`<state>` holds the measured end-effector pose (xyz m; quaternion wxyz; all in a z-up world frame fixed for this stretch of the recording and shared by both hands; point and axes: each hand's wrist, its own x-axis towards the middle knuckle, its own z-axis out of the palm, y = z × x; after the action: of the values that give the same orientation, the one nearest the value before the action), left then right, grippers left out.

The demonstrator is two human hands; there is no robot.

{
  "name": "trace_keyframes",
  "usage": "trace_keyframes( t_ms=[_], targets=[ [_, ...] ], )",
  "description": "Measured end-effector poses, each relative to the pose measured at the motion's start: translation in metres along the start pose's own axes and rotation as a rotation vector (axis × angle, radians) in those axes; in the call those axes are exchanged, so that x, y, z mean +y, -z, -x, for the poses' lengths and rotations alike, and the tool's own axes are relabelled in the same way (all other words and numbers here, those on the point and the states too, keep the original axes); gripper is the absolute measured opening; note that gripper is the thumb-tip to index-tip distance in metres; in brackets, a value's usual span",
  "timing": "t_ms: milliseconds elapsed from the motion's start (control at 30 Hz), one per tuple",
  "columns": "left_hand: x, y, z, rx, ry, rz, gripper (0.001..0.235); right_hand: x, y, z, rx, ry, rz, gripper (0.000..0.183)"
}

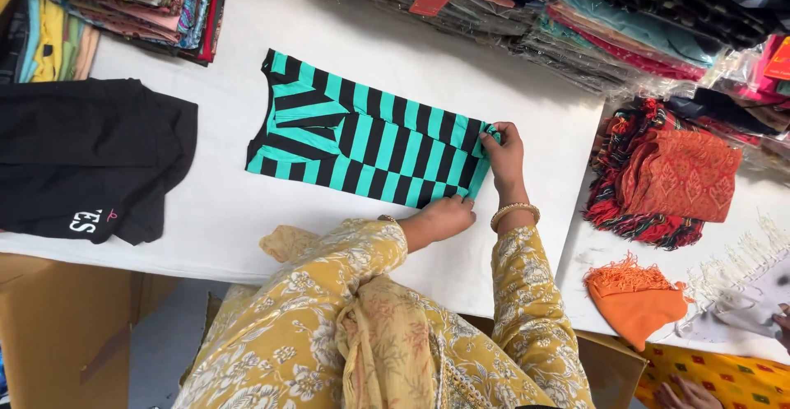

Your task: The person folds various garments, including a striped top, black t-shirts, and camouflage shorts, on a white table. They smooth each item, fold it into a compact rectangle, and place it onto a growing stack of folded clothes.

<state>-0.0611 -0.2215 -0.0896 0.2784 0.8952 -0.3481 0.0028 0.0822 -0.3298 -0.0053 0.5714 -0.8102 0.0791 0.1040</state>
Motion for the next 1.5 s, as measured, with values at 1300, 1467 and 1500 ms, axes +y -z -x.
trace_keyframes(
  t_ms=[1300, 1467, 1500],
  targets=[
    [-0.124, 0.212, 0.239, 0.762, 1.099, 0.450, 0.026, -0.168, -0.251, -0.006, -0.508, 0.465, 0.377, 0.023],
    [-0.114, 0.298, 0.187, 0.816, 0.801, 0.524, 0.029, -0.174, -0.131, -0.003, -0.394, 0.318, 0.084, 0.019],
    [-0.112, 0.318, 0.171, 0.882, 0.676, 0.500, 0.034, -0.182, -0.110, -0.001, -0.373, 0.298, 0.017, 0.018]
  ],
)
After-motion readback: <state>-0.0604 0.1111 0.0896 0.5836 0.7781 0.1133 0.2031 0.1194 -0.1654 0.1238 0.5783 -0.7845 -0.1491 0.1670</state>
